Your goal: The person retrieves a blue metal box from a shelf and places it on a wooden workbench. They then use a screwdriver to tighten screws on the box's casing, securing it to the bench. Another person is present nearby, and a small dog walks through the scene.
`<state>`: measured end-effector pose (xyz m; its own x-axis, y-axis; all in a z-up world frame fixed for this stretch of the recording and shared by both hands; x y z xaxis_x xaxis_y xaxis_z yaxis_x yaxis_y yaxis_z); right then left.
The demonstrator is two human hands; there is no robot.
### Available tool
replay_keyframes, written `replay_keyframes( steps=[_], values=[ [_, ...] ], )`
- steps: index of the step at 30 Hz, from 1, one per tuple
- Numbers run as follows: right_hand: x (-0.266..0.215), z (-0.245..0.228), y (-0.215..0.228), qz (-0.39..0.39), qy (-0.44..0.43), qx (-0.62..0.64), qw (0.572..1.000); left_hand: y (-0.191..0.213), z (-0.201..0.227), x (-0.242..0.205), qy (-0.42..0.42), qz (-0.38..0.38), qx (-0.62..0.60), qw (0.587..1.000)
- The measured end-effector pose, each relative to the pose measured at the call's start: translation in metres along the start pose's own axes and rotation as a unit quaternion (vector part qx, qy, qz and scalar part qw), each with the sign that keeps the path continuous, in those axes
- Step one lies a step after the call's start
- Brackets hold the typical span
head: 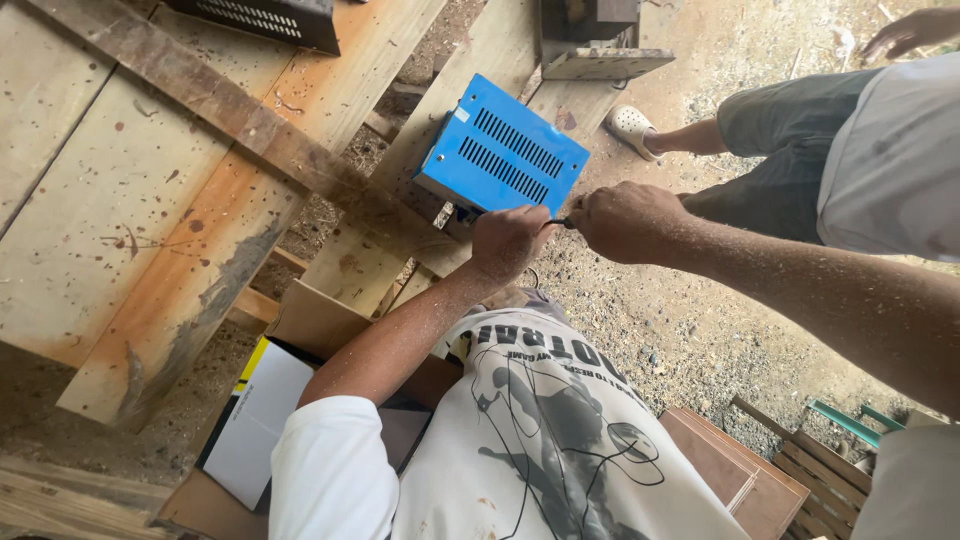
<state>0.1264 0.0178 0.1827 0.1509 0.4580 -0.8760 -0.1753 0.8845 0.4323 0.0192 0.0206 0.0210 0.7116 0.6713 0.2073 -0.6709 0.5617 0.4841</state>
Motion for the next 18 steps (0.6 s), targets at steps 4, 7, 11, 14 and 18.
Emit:
replay_keyframes(
  steps=[4,7,11,14,18],
  values=[
    [-0.002,-0.005,-0.002,0.010,-0.009,-0.019,1.000,0.005,0.004,-0.003,-0.014,0.023,0.009,1.000],
    [-0.008,-0.025,0.003,0.180,0.130,-0.173,0.960,0.012,0.005,-0.005,-0.044,0.036,0.001,0.998],
    [-0.010,-0.030,-0.004,0.270,0.176,-0.205,0.924,0.013,0.004,0.000,-0.083,0.027,0.004,0.996],
    [-0.002,-0.025,-0.018,0.217,0.116,-0.217,0.945,0.007,0.004,-0.008,-0.061,-0.005,0.011,0.998],
    [0.010,-0.009,-0.027,0.018,0.054,-0.114,0.992,0.001,0.004,-0.003,-0.031,-0.005,0.039,0.999]
  ],
)
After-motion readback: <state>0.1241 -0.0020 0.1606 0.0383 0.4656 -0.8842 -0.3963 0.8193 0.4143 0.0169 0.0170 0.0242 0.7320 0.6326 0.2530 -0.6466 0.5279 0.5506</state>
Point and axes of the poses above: each hand's wrist, its own x-axis towards the middle knuckle, its own y-axis out of the back of the hand, z = x × y, the point moved 4 cm from there along x, towards the middle knuckle, and after that the axes turned 8 degrees about -x, right-handed, at the moved point
